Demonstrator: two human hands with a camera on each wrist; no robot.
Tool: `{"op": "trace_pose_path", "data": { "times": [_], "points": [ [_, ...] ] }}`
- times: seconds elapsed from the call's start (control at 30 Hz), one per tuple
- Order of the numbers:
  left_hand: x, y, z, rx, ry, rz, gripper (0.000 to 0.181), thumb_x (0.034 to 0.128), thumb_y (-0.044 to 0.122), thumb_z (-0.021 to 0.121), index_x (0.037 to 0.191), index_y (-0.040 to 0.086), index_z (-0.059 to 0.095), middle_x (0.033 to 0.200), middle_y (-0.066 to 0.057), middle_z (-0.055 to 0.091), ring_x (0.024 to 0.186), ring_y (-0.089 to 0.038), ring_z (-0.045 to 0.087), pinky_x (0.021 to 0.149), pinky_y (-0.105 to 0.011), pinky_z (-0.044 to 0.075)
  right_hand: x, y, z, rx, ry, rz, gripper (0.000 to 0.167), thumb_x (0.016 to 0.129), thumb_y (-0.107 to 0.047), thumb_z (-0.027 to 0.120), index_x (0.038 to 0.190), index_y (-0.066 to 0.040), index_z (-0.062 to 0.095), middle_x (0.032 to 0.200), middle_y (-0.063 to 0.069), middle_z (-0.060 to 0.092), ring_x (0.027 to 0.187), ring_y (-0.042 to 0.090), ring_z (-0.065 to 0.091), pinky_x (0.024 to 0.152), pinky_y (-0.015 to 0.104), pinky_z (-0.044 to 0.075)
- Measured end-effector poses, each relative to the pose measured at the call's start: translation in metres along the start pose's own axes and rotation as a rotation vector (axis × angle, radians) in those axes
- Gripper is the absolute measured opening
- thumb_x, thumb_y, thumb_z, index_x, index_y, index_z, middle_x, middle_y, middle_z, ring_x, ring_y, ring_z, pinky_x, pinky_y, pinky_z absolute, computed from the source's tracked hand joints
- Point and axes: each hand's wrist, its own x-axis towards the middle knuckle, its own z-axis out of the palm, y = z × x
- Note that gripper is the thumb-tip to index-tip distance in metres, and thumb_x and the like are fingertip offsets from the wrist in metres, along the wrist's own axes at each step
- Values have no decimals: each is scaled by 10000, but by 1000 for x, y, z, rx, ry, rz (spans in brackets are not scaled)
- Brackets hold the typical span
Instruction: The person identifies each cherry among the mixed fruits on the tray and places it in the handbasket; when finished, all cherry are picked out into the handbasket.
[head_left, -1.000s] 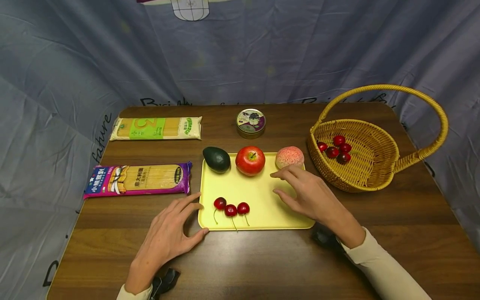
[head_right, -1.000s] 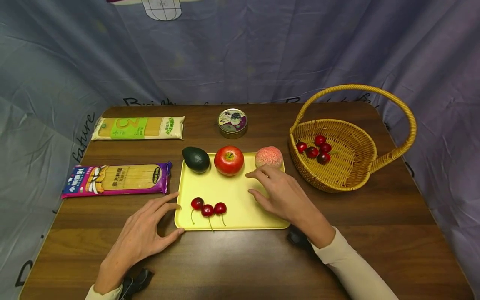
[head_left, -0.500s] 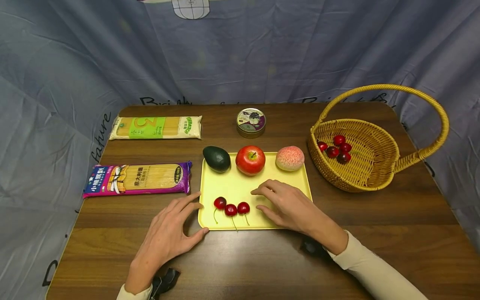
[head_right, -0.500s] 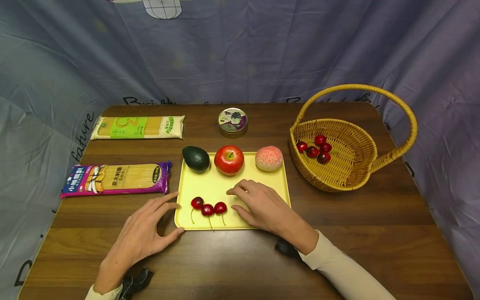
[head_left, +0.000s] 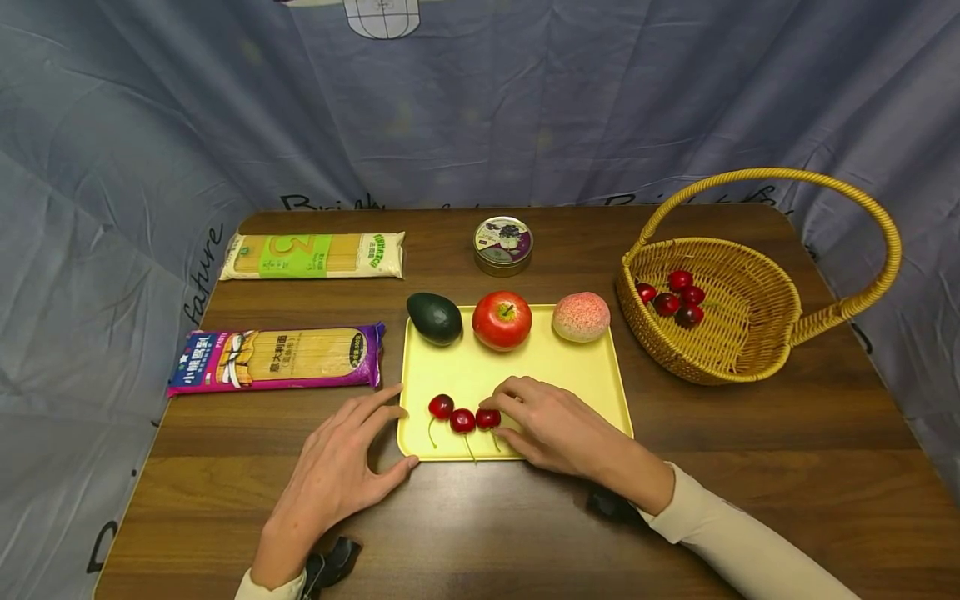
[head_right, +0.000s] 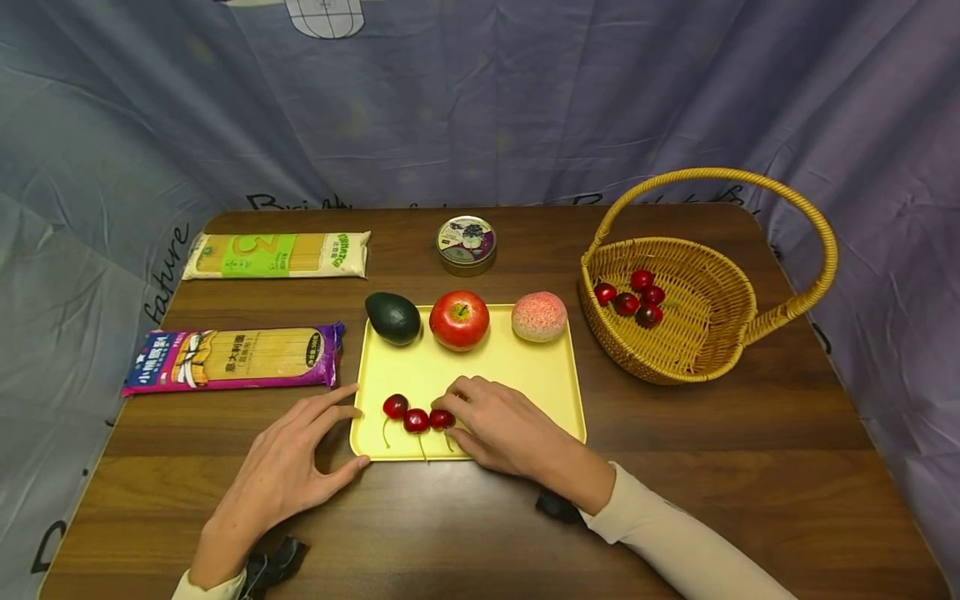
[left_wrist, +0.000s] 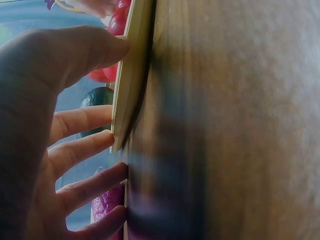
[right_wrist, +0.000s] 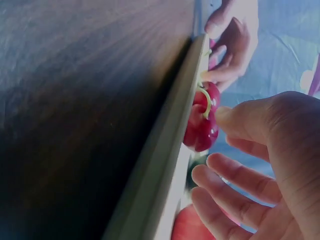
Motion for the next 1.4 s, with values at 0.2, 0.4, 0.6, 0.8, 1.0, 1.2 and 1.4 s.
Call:
{"op": "trace_pose_path", "data": {
  "times": [0.2, 0.4, 0.6, 0.8, 1.0, 1.2, 1.4],
  "points": [
    [0, 1, 0, -4, -11, -6, 612, 844, 580, 851, 1294, 182, 734, 1591, 18, 555, 1358, -261, 589, 1012, -549, 577, 1, -2, 4, -3, -31, 0, 248, 990, -212, 780, 1229, -168, 731, 1167, 1, 665, 1003, 137, 671, 834, 316, 618],
    [0, 1, -1, -5, -19, -10, 612, 848, 585, 847, 1298, 186, 733, 1596, 22, 550, 1368, -261, 582, 1021, -552, 572, 1, -2, 6, 0, -39, -4, 219, 976, -185, 803, 1178, -157, 721, 1150, 11, 668, 993, 139, 678, 821, 310, 622],
    [0, 0, 0, -7, -4, 3, 603, 844, 578, 851, 1286, 184, 736, 1590, 25, 557, 1360, -257, 590, 1019, -541, 574, 0, -1, 5, 9, -52, 3, 211, 973, -169, 805, 1163, -151, 714, 1134, -9, 668, 984, 121, 678, 837, 304, 618],
    [0, 0, 0, -4, 8, 13, 595, 843, 577, 851, 1279, 189, 736, 1587, 31, 560, 1353, -253, 595, 1019, -536, 574, -3, 3, 1, 12, -17, -3, 226, 952, -152, 828, 1153, -170, 727, 1129, -25, 661, 969, 102, 671, 814, 288, 615],
    [1, 1, 0, -5, 8, 13, 592, 843, 582, 850, 1279, 200, 732, 1586, 40, 559, 1345, -249, 601, 1008, -534, 579, -8, 10, -9, 35, 17, 26, 220, 952, -160, 836, 1151, -173, 745, 1121, -33, 664, 955, 87, 667, 798, 285, 608],
    [1, 1, 0, -3, 5, 8, 591, 845, 581, 850, 1280, 198, 730, 1588, 34, 558, 1349, -252, 601, 1015, -534, 577, -14, 22, -21, 41, 80, 55, 240, 937, -159, 857, 1153, -173, 754, 1120, -41, 676, 959, 81, 689, 783, 276, 611],
    [1, 1, -1, 0, 1, 3, 596, 843, 584, 851, 1280, 197, 732, 1587, 29, 559, 1348, -254, 601, 1017, -538, 576, -25, 33, -32, 21, 120, 104, 258, 925, -157, 868, 1155, -155, 752, 1141, -14, 681, 930, 105, 692, 759, 291, 621]
  ]
}}
